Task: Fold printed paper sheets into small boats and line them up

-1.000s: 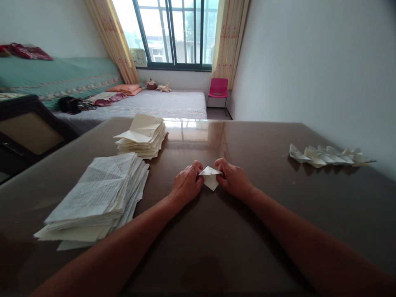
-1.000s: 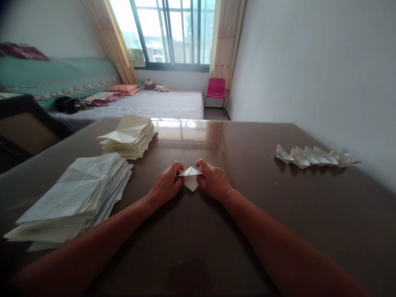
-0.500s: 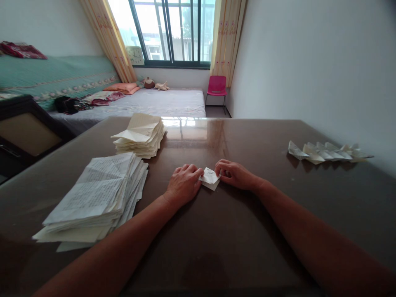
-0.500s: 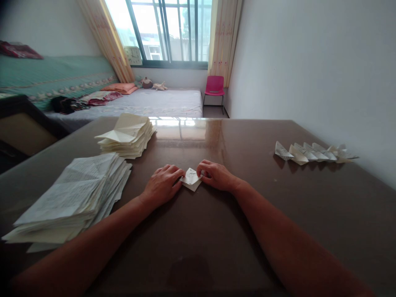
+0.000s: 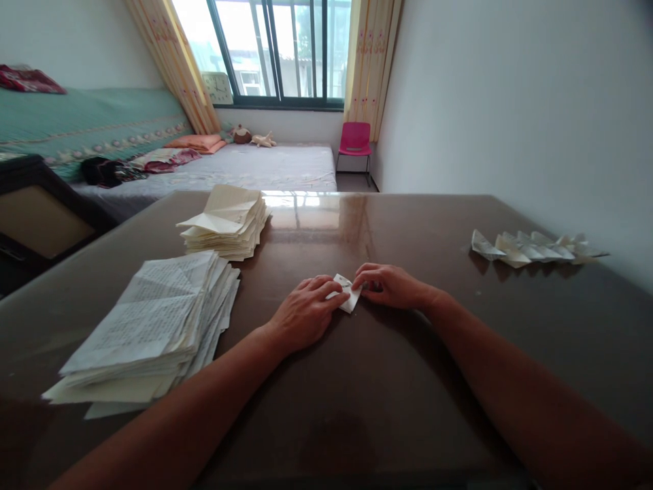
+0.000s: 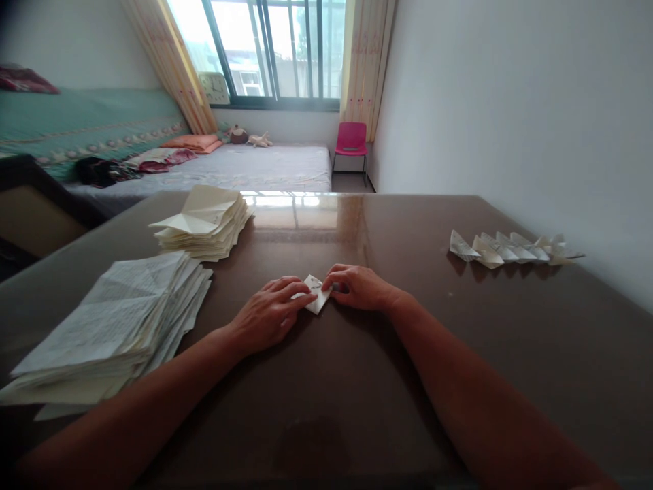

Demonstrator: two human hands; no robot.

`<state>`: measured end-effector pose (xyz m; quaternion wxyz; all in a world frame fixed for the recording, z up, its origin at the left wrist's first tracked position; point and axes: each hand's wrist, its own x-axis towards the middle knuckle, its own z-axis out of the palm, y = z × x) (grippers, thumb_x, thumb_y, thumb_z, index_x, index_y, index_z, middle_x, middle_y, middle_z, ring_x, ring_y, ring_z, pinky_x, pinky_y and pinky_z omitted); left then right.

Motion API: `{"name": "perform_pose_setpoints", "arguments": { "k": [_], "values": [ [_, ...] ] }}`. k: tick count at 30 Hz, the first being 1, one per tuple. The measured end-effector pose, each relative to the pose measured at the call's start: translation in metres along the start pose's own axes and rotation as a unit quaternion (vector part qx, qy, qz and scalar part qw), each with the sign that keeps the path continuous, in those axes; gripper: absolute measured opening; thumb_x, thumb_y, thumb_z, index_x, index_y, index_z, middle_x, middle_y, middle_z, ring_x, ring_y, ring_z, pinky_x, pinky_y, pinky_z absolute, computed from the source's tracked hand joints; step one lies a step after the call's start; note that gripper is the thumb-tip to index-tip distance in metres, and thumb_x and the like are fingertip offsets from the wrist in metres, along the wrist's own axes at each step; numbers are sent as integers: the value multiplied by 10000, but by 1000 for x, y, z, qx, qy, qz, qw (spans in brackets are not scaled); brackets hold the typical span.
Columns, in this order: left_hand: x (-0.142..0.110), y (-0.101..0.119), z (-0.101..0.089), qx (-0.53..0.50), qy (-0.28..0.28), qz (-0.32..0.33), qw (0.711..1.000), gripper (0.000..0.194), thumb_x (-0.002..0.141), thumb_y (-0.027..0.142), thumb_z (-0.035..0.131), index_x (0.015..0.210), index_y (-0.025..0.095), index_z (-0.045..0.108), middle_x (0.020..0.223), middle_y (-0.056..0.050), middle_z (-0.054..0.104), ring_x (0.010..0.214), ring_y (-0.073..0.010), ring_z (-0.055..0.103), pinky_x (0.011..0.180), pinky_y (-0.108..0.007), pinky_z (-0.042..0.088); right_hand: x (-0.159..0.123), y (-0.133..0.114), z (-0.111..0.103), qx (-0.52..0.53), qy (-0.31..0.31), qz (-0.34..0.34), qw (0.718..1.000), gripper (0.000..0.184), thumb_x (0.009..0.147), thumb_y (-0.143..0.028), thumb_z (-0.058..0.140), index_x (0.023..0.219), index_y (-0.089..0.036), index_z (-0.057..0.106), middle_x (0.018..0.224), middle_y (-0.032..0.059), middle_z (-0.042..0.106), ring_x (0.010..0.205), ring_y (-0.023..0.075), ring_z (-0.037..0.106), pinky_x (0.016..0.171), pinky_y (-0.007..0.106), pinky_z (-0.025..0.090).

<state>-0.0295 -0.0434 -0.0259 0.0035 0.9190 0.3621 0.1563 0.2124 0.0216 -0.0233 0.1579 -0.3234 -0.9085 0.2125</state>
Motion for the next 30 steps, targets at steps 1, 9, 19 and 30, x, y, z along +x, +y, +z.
{"name": "perform_pose_setpoints", "arguments": {
  "k": [1, 9, 19, 30],
  "values": [
    [1, 1, 0, -2, -8, 6, 1000, 396, 868, 141, 426, 1224, 253, 559, 1189, -56, 588, 1172, -220, 467, 1001, -371, 395, 0, 0, 0, 2, 0, -1, 1000, 251, 782, -153, 577, 977, -250, 700, 1017, 2, 636, 682, 78, 562, 700, 215, 425],
    [0, 1, 2, -3, -14, -6, 1000, 340, 903, 170, 411, 1154, 280, 612, 1089, -49, 622, 1031, -182, 550, 924, -330, 454, 1, 6, -2, 75, 61, 78, 992, 185, 796, -153, 495, 914, -161, 638, 766, -7, 650, 624, 92, 545, 620, 208, 420],
    [1, 3, 5, 6, 0, -28, 1000, 376, 896, 171, 405, 1226, 262, 559, 1231, -46, 577, 1065, -200, 533, 939, -340, 446, 0, -1, 1, 7, 19, 65, 998, 222, 759, -255, 609, 974, -204, 628, 826, -12, 650, 655, 97, 564, 604, 206, 399],
    [14, 12, 15, 70, 9, -106, 992, 411, 934, 312, 384, 1323, 226, 480, 1376, -59, 510, 1165, -255, 457, 911, -414, 436, 7, -6, 11, -56, 55, 197, 977, 288, 828, -484, 564, 801, -228, 693, 768, 16, 706, 660, 140, 603, 563, 233, 354]
  ]
}}
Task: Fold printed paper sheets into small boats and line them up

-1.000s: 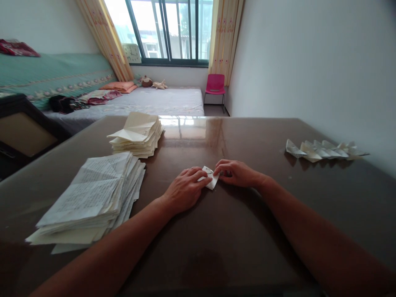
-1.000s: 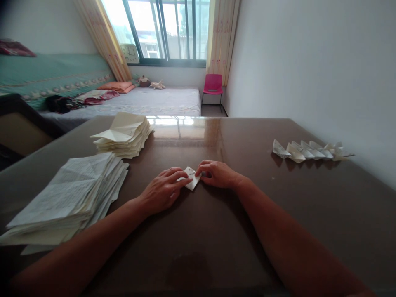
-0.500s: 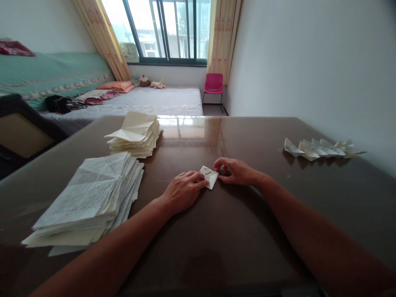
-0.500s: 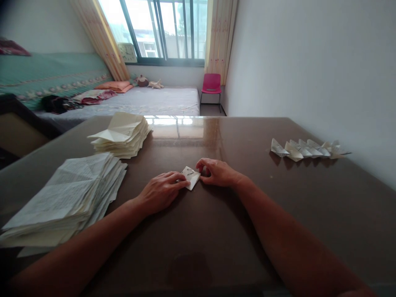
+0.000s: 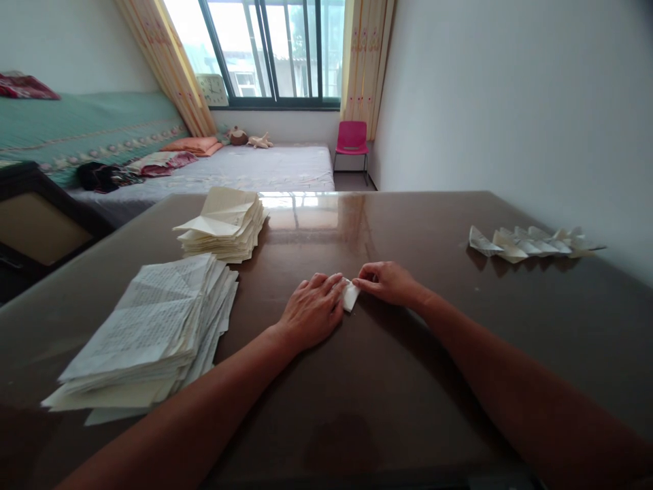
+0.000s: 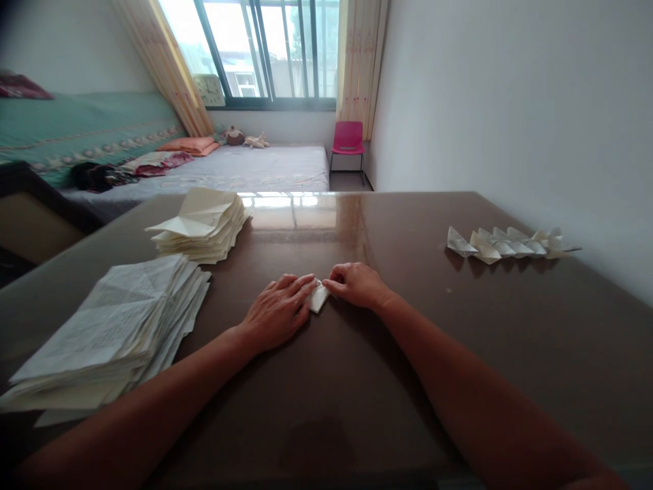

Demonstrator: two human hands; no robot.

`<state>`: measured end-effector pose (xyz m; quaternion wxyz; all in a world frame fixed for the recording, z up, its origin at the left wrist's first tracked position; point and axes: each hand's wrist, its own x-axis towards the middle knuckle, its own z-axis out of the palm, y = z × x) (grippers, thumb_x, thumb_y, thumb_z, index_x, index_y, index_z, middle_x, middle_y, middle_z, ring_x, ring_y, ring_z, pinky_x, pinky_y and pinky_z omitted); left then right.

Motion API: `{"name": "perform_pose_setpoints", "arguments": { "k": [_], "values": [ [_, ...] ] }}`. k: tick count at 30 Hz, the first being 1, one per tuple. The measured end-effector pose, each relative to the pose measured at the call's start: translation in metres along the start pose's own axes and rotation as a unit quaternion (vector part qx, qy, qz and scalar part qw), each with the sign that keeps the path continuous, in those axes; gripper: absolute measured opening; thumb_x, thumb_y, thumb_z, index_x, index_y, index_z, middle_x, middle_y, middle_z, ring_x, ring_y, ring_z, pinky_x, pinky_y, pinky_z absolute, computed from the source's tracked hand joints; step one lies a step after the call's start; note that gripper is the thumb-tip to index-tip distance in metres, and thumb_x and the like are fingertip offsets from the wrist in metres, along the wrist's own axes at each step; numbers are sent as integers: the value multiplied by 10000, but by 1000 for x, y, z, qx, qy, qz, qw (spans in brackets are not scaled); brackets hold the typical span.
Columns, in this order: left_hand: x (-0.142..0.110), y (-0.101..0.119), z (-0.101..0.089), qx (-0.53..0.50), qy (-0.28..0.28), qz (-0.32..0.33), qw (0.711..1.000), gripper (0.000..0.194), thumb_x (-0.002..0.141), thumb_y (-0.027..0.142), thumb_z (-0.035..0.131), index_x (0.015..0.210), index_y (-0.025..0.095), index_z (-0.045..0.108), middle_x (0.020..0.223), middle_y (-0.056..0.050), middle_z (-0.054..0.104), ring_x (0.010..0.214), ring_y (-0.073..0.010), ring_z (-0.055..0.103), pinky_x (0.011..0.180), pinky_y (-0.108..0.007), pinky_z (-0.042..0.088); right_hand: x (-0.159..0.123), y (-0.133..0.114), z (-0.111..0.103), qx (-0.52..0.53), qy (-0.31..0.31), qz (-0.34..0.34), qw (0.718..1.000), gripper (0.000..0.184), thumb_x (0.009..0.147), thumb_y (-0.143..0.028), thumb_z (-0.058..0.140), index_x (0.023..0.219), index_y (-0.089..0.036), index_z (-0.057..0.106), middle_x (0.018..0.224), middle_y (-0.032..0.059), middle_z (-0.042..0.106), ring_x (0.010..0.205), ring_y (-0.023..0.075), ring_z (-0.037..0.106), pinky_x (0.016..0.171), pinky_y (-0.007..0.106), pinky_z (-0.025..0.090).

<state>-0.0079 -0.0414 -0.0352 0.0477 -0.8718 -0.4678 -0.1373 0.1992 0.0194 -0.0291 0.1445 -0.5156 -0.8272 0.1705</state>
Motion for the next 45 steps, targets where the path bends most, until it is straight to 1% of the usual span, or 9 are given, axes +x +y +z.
{"name": "perform_pose_setpoints", "arguments": {
  "k": [14, 17, 22, 26, 30, 33, 36, 41, 45],
  "values": [
    [-3, 8, 1, 52, 4, -3, 999, 396, 935, 330, 391, 1294, 203, 498, 1343, -56, 539, 1128, -265, 485, 854, -429, 439, 1, -9, -5, -5, -57, 42, 997, 162, 809, -298, 573, 767, -174, 669, 739, 37, 687, 661, 138, 584, 581, 230, 349],
    [-2, 4, 4, 13, 18, -18, 1000, 382, 941, 335, 387, 1281, 209, 507, 1330, -62, 549, 1134, -263, 484, 886, -428, 437, 0, -6, -4, 31, -38, 10, 999, 158, 812, -294, 574, 773, -169, 664, 728, 27, 676, 644, 125, 565, 586, 225, 354],
    [7, -18, 11, -150, 107, -116, 976, 353, 957, 299, 369, 1262, 202, 519, 1222, -73, 606, 1172, -215, 486, 993, -382, 414, -1, 1, -5, 88, 17, -79, 993, 152, 813, -321, 595, 807, -188, 669, 763, 3, 656, 604, 97, 512, 579, 215, 359],
    [11, -27, 12, -236, 71, -129, 961, 251, 927, 322, 445, 1067, 230, 632, 984, -29, 681, 1002, -191, 579, 886, -330, 467, 0, 4, -5, 119, 29, -119, 985, 158, 814, -326, 607, 810, -191, 689, 826, 14, 655, 641, 99, 522, 599, 215, 379],
    [11, -23, 10, -246, 65, -155, 955, 164, 878, 317, 521, 846, 206, 638, 849, -22, 660, 862, -186, 589, 790, -316, 469, 1, 4, -3, 166, -3, -87, 982, 277, 805, -422, 612, 887, -179, 717, 739, 9, 654, 595, 100, 491, 560, 217, 374],
    [10, -20, 10, -252, 73, -165, 951, 152, 876, 308, 518, 841, 194, 613, 845, -27, 647, 831, -179, 583, 769, -310, 462, 1, 2, -1, 200, -41, -75, 976, 350, 812, -459, 588, 926, -160, 733, 658, 4, 643, 574, 104, 489, 544, 219, 366],
    [11, -20, 10, -246, 68, -154, 954, 150, 884, 303, 503, 860, 199, 609, 861, -29, 641, 851, -183, 573, 772, -312, 453, 1, 1, 0, 223, -66, -83, 969, 320, 807, -421, 594, 884, -144, 735, 660, 8, 654, 578, 104, 510, 554, 216, 379],
    [7, -20, 5, -204, 36, -116, 971, 178, 877, 369, 524, 892, 221, 622, 904, -27, 636, 931, -210, 543, 823, -346, 429, 2, -4, 1, 193, 13, -58, 979, 335, 865, -421, 516, 856, -144, 705, 669, 12, 656, 552, 97, 500, 546, 216, 370],
    [4, -14, 2, -174, 16, -113, 978, 212, 822, 401, 604, 943, 227, 601, 950, -25, 637, 967, -231, 535, 819, -366, 415, 1, -14, 6, 195, 10, -39, 980, 351, 854, -469, 537, 864, -156, 697, 703, 22, 678, 603, 114, 554, 560, 215, 391]
  ]
}}
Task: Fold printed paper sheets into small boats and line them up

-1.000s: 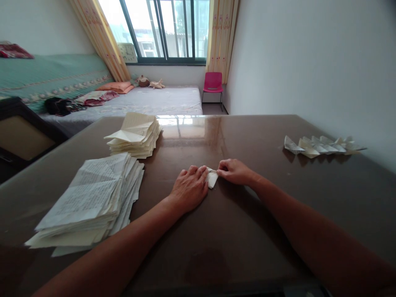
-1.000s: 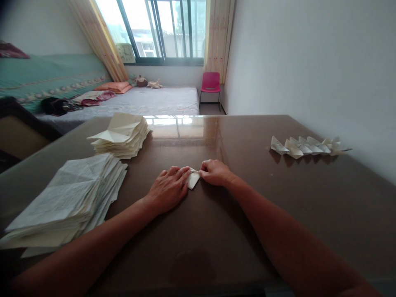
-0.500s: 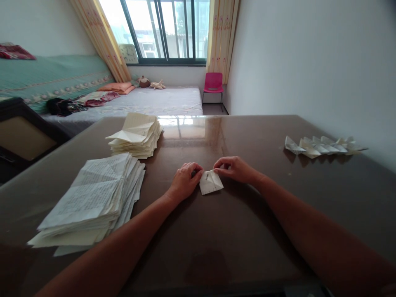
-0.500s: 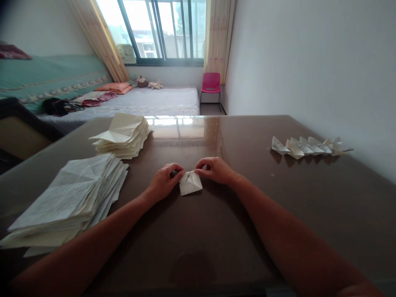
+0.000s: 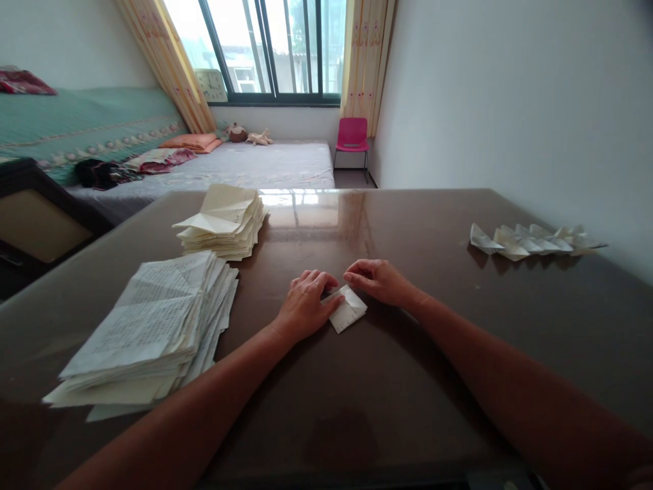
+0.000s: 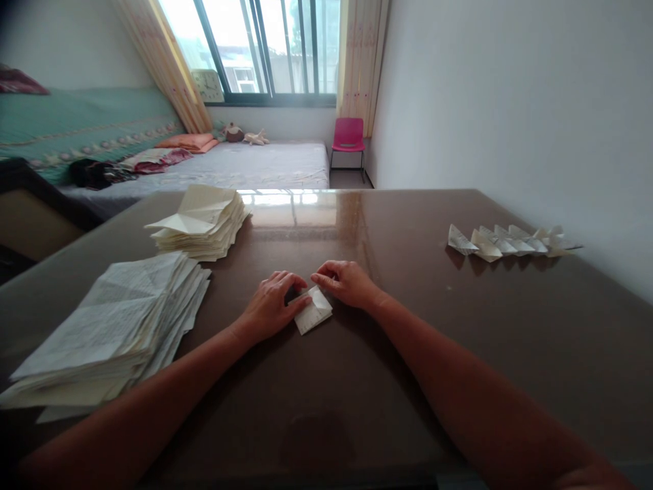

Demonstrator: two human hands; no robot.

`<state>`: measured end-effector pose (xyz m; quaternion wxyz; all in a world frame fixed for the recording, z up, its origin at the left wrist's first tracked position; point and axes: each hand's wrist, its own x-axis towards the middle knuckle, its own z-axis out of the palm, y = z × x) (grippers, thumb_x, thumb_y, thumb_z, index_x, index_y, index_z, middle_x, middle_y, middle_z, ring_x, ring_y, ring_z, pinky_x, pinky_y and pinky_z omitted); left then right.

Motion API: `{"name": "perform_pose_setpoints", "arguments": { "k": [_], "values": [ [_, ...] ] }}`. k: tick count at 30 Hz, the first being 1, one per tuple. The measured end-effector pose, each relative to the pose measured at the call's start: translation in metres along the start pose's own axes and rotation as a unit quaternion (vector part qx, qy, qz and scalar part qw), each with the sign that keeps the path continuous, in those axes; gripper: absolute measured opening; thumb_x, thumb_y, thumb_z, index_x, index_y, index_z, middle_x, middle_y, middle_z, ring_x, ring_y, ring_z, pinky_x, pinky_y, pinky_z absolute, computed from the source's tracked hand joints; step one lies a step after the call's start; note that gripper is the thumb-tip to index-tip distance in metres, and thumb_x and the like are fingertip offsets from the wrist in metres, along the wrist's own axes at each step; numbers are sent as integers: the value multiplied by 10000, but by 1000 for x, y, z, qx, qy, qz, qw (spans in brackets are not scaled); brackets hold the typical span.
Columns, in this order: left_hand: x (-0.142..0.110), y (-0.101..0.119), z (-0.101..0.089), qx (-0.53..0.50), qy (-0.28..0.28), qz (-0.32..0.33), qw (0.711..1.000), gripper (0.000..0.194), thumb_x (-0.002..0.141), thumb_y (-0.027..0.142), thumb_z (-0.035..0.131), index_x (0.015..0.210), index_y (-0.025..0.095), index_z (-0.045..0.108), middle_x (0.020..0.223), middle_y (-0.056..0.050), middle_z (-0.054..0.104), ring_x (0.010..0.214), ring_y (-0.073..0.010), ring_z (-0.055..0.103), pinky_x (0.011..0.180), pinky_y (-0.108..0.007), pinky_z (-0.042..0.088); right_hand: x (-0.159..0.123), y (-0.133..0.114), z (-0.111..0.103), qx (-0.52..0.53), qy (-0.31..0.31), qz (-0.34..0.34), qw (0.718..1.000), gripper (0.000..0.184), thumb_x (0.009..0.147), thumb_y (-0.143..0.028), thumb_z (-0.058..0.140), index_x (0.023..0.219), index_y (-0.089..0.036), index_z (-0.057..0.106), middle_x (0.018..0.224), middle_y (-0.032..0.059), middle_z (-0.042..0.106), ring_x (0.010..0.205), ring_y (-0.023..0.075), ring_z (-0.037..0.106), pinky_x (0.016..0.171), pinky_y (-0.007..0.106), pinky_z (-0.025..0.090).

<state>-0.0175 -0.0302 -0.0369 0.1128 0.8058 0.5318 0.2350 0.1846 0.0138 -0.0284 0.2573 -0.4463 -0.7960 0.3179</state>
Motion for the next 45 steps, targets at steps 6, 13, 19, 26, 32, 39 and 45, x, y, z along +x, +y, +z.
{"name": "perform_pose_setpoints", "arguments": {
  "k": [6, 13, 19, 26, 32, 39, 45],
  "values": [
    [-1, 0, 2, -1, -2, 8, 1000, 211, 810, 396, 622, 922, 224, 574, 944, -21, 633, 947, -226, 543, 789, -357, 410, 0, -2, 8, -13, -12, 40, 999, 212, 793, -355, 639, 891, -177, 698, 774, 30, 709, 663, 128, 607, 602, 220, 431],
    [-3, -2, 4, -5, -2, 18, 1000, 215, 770, 356, 677, 901, 228, 565, 907, -10, 635, 918, -219, 556, 797, -355, 413, 0, -2, 3, 15, -67, 22, 997, 232, 780, -293, 660, 971, -175, 717, 820, 22, 697, 694, 122, 590, 650, 226, 442],
    [-4, 0, 3, 7, -1, 21, 1000, 223, 765, 353, 690, 879, 221, 551, 901, -3, 629, 906, -211, 555, 795, -346, 416, -2, -1, 3, -77, -78, -54, 993, 138, 795, -252, 638, 882, -208, 735, 835, 18, 628, 689, 109, 534, 661, 227, 400],
    [-4, -3, -3, -29, 13, 22, 999, 165, 889, 349, 523, 889, 221, 627, 888, -19, 653, 895, -196, 553, 783, -324, 430, -1, -1, -7, 18, -27, -20, 999, 157, 783, -306, 633, 815, -164, 692, 764, 1, 609, 625, 97, 464, 593, 221, 383],
    [-1, -3, -8, -83, 17, 1, 996, 172, 876, 309, 527, 817, 222, 663, 818, -13, 657, 824, -176, 559, 765, -303, 450, -1, -1, -10, 69, -25, 0, 997, 212, 753, -351, 653, 814, -151, 691, 663, -14, 567, 568, 85, 400, 513, 210, 320],
    [0, -2, -8, -114, 47, 23, 992, 151, 864, 271, 528, 782, 212, 640, 809, -12, 648, 840, -169, 553, 775, -291, 456, -3, -2, -9, 195, -50, 76, 977, 323, 726, -426, 680, 845, -127, 659, 664, 1, 581, 596, 101, 475, 525, 205, 366],
    [0, -3, -8, -104, 60, 34, 992, 136, 858, 271, 545, 777, 213, 637, 785, -8, 636, 825, -163, 553, 774, -287, 451, -4, -7, -13, 112, -91, 7, 990, 443, 706, -454, 717, 1041, -164, 708, 761, 6, 621, 668, 113, 513, 617, 222, 408]
  ]
}}
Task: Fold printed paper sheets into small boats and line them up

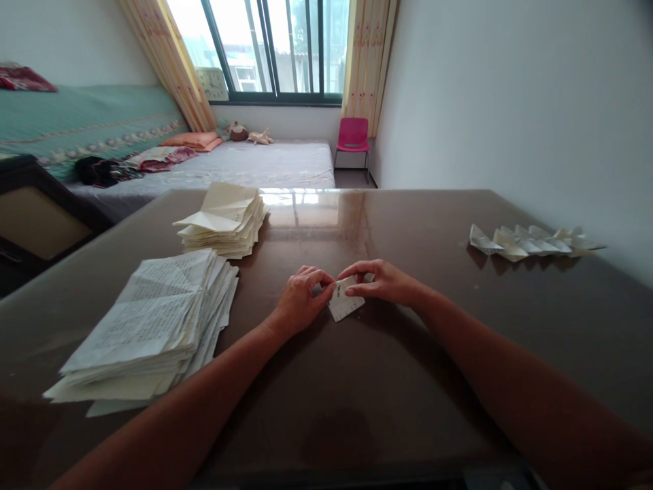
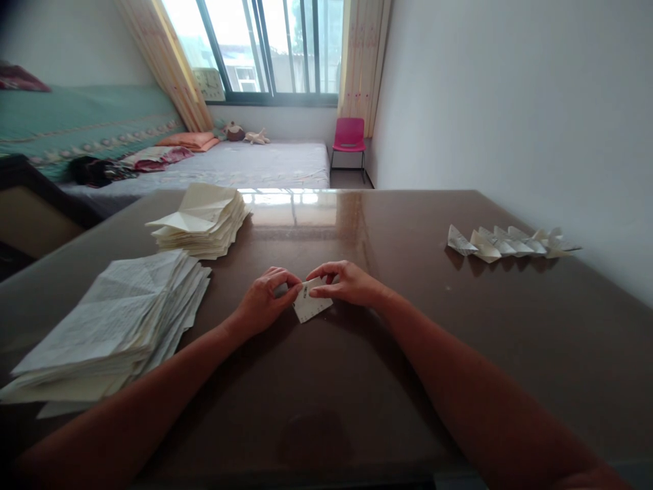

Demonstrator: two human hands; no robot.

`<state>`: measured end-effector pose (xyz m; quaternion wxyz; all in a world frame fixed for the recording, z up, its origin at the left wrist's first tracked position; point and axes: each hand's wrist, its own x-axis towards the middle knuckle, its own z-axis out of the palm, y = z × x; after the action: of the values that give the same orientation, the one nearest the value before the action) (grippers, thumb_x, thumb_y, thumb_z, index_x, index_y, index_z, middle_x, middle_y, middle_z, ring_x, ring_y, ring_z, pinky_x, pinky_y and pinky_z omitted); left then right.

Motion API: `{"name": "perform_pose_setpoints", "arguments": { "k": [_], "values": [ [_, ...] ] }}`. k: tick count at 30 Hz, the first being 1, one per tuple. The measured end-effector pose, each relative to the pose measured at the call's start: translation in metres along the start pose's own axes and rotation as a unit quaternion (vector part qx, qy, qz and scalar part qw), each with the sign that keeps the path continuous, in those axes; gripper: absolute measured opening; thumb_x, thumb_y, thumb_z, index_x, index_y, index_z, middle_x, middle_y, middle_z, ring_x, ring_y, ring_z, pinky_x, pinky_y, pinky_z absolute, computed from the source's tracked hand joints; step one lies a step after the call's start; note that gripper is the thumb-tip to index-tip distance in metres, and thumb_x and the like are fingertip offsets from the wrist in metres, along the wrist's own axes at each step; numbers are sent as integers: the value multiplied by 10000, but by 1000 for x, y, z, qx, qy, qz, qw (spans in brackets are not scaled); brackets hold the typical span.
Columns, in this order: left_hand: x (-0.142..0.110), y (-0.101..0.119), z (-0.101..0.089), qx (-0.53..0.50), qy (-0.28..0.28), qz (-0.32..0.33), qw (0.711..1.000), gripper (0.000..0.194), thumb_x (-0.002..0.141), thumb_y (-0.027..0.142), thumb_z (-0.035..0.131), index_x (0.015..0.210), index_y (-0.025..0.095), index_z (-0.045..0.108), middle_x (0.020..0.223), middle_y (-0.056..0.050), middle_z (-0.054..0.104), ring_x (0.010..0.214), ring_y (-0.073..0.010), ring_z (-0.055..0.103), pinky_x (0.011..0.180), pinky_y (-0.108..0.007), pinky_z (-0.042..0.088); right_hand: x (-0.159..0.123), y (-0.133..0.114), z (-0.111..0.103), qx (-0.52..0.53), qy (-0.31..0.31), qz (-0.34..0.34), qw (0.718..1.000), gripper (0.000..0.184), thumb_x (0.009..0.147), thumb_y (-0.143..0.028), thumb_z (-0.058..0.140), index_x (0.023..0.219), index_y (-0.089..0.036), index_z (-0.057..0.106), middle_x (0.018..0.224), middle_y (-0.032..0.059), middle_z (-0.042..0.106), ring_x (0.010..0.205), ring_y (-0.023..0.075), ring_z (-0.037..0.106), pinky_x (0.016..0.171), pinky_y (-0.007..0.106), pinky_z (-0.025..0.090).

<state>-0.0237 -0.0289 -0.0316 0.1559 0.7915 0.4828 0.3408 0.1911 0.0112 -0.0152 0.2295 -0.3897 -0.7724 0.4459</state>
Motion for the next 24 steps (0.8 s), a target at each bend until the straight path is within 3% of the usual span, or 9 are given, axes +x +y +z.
{"name": "perform_pose_setpoints", "arguments": {
  "k": [6, 12, 17, 20, 24],
  "values": [
    [0, 2, 2, 6, -15, 10, 1000, 162, 878, 303, 525, 804, 213, 638, 812, -15, 641, 837, -167, 553, 782, -293, 453, 4, 0, 12, -37, 48, -31, 998, 355, 805, -458, 605, 846, -128, 730, 709, 20, 654, 666, 131, 531, 615, 232, 407],
    [4, -1, 3, -3, -4, -15, 1000, 177, 894, 313, 503, 852, 207, 638, 856, -24, 643, 878, -173, 569, 831, -312, 463, 4, 4, 8, -38, 26, -19, 999, 293, 808, -406, 605, 845, -129, 692, 679, 5, 617, 626, 111, 517, 564, 208, 407],
    [7, -15, 0, 2, 79, -49, 996, 256, 916, 266, 451, 1115, 194, 595, 1068, -59, 625, 1023, -179, 570, 934, -345, 456, 7, 20, 3, 18, 93, 102, 990, 210, 786, -317, 645, 915, -155, 607, 668, 5, 632, 562, 110, 572, 494, 205, 457],
    [3, -15, 0, 42, 51, 4, 998, 260, 915, 219, 441, 1098, 215, 625, 1084, -51, 633, 1058, -186, 548, 971, -351, 444, 8, 25, 1, 42, 108, 133, 984, 225, 814, -278, 624, 999, -181, 540, 683, 7, 656, 532, 113, 603, 472, 207, 474],
    [-4, -1, 5, 84, -29, 87, 992, 330, 930, 180, 390, 1165, 233, 616, 1141, -51, 637, 1080, -192, 533, 965, -339, 463, 6, 23, 2, -128, 127, 103, 978, 120, 826, -282, 602, 893, -197, 553, 657, -3, 669, 499, 109, 585, 483, 212, 419]
  ]
}}
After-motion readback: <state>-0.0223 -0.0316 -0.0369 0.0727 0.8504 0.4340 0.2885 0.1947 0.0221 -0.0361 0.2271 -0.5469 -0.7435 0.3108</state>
